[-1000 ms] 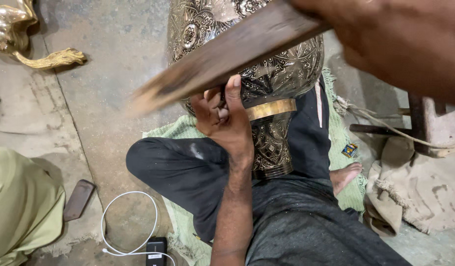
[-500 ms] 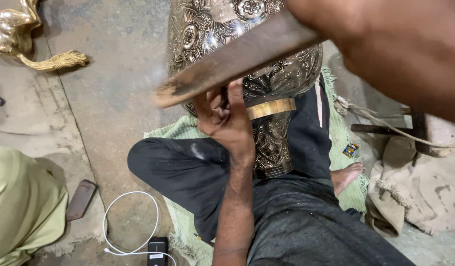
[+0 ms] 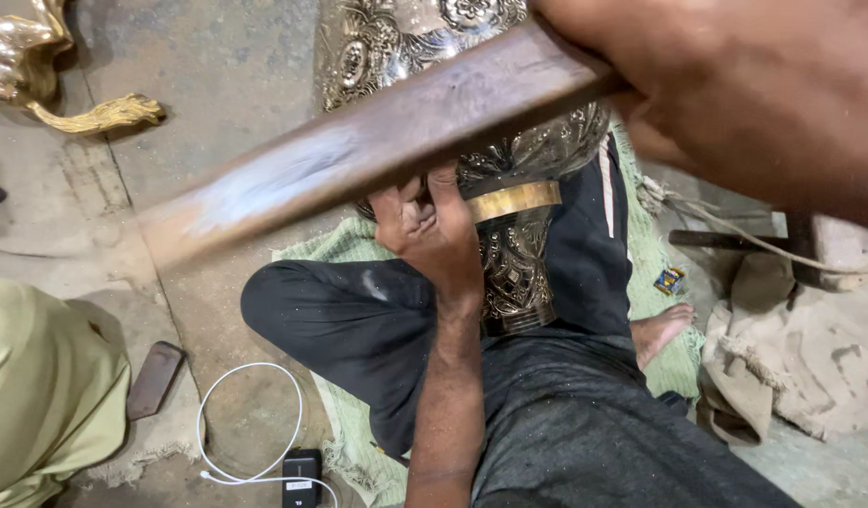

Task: The person sits on the floor and uses a hammer and chisel to engrave intricate patterns onto a large brass vessel. They repeatedly strike the chisel against the metal surface to create detailed designs.

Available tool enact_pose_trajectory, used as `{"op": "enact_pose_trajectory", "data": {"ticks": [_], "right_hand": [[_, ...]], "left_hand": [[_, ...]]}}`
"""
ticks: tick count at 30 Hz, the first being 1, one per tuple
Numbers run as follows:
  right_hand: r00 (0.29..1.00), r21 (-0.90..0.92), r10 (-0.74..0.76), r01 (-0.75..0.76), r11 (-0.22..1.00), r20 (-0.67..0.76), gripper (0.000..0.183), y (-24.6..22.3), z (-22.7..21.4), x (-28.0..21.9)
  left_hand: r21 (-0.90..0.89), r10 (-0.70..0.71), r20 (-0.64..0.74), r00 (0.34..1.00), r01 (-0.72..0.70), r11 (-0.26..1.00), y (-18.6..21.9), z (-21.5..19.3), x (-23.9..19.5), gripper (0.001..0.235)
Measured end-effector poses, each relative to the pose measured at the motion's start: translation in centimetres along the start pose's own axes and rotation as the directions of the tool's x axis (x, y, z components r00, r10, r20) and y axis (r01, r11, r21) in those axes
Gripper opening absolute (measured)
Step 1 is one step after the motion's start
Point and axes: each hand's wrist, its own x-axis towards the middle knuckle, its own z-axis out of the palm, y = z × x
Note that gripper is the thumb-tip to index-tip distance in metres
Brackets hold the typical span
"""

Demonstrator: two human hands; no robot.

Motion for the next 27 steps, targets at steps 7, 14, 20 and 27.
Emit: {"op": "enact_pose_trajectory", "data": {"ticks": [7, 14, 20, 27], "right_hand": [[0.967, 0.182, 0.215, -0.238, 0.954, 0.138, 0.034, 2.4, 5.4, -4.2], [0.988, 0.191, 0.116, -0.096, 0.977, -0.100, 0.026, 1.6, 4.9, -3.2], [0.981, 0.434, 0.193, -0.186, 0.881, 0.029, 0.029, 0.4, 4.1, -2.4], [0.986, 0.238, 0.163, -0.167, 0.957, 0.036, 0.029, 1.5, 5.2, -5.0]], "left_hand": [[0.124, 0.104, 0.004, 0.995, -0.104, 0.987, -1.0, 0.0, -0.3, 0.026], [-0.116, 0.013, 0.054, 0.998, -0.007, 0.993, -0.7, -0.1, -0.9, 0.024], [0.092, 0.144, 0.053, 0.988, -0.148, 0.985, -0.3, 0.0, -0.6, 0.015], [-0.037, 0.017, 0.070, 0.997, -0.015, 0.999, 0.4, -0.2, -1.2, 0.009]]}}
